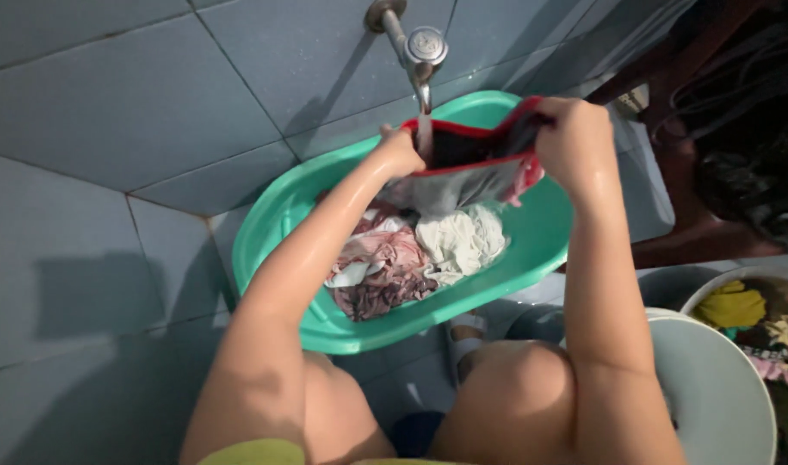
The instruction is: The person hand washes multiple pieces of clothing in a green basin under running water, rinsing and wringing each item before placing it into a white bucket.
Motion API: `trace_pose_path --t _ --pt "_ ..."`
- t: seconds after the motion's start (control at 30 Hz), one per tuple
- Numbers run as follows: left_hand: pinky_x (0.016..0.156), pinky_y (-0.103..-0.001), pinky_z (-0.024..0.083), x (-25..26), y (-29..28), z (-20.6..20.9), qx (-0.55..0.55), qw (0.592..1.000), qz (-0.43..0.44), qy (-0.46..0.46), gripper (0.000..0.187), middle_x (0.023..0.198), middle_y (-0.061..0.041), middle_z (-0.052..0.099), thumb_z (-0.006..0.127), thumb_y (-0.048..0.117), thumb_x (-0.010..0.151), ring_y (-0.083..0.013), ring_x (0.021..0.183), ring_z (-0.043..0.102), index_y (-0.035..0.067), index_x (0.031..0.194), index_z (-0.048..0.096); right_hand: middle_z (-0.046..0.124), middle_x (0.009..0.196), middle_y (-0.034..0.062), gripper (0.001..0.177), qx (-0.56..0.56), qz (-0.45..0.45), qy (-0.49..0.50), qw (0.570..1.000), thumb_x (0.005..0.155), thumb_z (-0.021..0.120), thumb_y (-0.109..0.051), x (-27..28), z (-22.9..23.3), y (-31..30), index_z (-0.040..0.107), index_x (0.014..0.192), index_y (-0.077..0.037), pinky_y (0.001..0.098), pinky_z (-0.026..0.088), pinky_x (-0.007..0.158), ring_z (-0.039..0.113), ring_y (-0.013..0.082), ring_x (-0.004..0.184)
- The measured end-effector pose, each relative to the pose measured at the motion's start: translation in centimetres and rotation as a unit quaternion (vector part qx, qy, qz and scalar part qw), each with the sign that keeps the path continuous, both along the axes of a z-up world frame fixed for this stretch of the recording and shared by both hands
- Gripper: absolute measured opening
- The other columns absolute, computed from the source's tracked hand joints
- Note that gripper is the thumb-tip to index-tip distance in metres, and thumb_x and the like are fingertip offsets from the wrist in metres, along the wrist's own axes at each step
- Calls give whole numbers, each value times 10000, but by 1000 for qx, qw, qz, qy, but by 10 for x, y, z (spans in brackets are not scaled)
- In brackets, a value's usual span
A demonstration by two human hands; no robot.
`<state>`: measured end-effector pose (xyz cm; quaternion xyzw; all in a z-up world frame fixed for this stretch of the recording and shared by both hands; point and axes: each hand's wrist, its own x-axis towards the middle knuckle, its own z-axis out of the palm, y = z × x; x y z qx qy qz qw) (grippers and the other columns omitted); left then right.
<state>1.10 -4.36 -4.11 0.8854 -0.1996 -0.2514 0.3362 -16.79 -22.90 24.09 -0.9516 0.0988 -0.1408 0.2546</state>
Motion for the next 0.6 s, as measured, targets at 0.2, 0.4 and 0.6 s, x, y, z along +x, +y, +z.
trace_pose_path --t 0.2,0.4,0.6 --pt "905 -448 540 -16 -23 13 -101 994 -13 -27 579 1008 -272 712 878 198 576 -409 964 689 -36 1063 670 684 995 279 402 -96 -38 -6 995 807 582 28 -1 -15 -31 786 1124 -114 489 541 852 666 461 923" --pt "544 -366 655 -32 -1 55 -158 981 71 92 322 871 -190 746 777 56 669 -251 648 779 -66 954 688 667 1068 245 400 -141 -34 -9 989 774 612 38 1 -27 -38 782 1107 -105 509 528 851 650 470 949" --pt "527 -362 640 -35 26 76 -150 982 77 89 406 860 -183 713 784 14 624 -249 608 769 -54 1010 680 648 1047 253 442 -129 15 -6 991 748 612 62 12 -45 -28 762 1132 -98 509 521 866 646 474 973"
